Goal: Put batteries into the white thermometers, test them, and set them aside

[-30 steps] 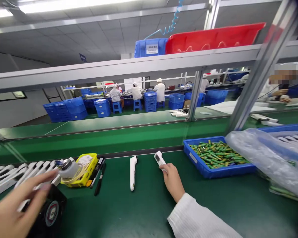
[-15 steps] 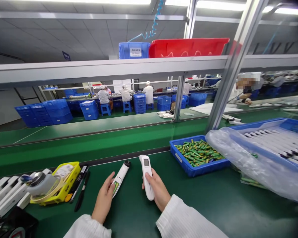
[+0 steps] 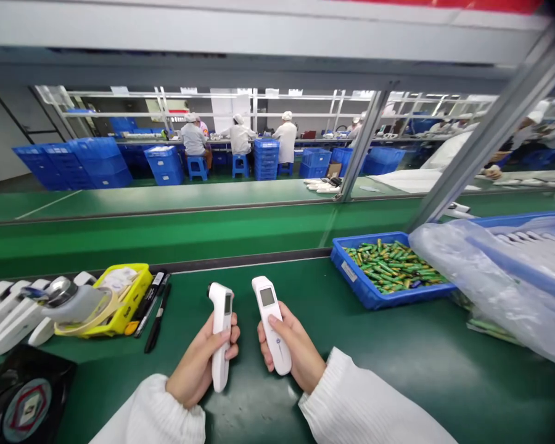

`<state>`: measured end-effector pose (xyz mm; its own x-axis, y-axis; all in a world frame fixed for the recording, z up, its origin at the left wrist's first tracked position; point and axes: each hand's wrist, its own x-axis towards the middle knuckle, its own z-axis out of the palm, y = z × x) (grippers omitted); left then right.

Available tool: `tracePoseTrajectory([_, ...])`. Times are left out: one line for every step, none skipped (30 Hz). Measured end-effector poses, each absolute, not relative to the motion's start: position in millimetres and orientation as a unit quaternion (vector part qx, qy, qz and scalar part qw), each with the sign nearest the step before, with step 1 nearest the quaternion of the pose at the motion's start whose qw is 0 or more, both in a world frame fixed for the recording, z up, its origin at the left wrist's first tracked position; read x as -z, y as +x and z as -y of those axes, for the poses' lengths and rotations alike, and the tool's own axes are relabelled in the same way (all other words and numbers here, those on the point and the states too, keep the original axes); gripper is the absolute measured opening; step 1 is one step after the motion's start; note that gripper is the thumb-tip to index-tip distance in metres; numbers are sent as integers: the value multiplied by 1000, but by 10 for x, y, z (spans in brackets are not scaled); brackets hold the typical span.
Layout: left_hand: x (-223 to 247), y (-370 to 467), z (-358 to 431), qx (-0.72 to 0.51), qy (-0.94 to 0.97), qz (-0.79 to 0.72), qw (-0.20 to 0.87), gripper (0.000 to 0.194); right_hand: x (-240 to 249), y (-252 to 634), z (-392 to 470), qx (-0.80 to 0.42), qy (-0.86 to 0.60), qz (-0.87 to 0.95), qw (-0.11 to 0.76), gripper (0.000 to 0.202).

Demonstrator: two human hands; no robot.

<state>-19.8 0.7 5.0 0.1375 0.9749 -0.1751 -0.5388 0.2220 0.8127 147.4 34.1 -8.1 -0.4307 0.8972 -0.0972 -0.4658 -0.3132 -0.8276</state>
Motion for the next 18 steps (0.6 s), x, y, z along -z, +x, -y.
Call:
tracePoseTrajectory([-67,-197,-5,-539,304,-385,685,15,80,1467,-328,-758,-291,378,445,35])
tracePoseTrajectory([-85,-196,-2,-533,309,-404,676,16,76,1463,-316,-757,-296,380,443,34])
tracePoseTrajectory([-104,-194,3,-527,316,-421,667,18,72,1461,-306,-756,-300,381,440,33])
tracePoseTrajectory([-121,-190,8,-518,326,-435,660,21,67,1462,-298,-755,-305,380,439,32])
tracePoseTrajectory([-136,-183,14,-509,337,-446,654,23,61,1464,-292,-754,-308,379,440,32])
tracePoseTrajectory([-147,-175,20,-500,349,-451,651,26,55,1467,-288,-753,-310,378,440,32])
tracePoseTrajectory([-155,-165,26,-490,361,-452,652,27,50,1470,-285,-753,-310,378,440,32])
tracePoseTrajectory([-161,-155,32,-481,372,-451,653,29,44,1473,-283,-754,-309,380,438,31])
tracePoseTrajectory([-163,-145,38,-477,379,-447,655,30,40,1473,-281,-755,-307,381,436,31])
tracePoseTrajectory([-163,-137,43,-479,381,-441,656,30,37,1472,-279,-757,-305,382,434,32])
tracePoseTrajectory([-161,-132,48,-484,377,-436,658,29,35,1469,-277,-759,-304,382,431,32])
tracePoseTrajectory([-158,-130,51,-488,371,-432,661,27,35,1465,-276,-761,-304,380,429,32])
tracePoseTrajectory([-152,-131,52,-491,364,-432,663,26,36,1461,-276,-761,-305,379,429,33])
tracePoseTrajectory([-146,-136,51,-493,356,-435,664,25,39,1457,-277,-761,-306,376,430,33])
tracePoseTrajectory([-140,-142,49,-494,350,-441,662,24,42,1456,-279,-762,-306,373,432,32])
tracePoseTrajectory([-135,-150,45,-495,346,-448,659,23,44,1456,-282,-762,-307,368,434,32])
tracePoseTrajectory([-132,-157,41,-495,345,-454,655,24,46,1458,-286,-763,-308,362,438,31])
tracePoseTrajectory([-131,-163,38,-497,346,-458,651,25,47,1462,-290,-766,-307,354,441,30])
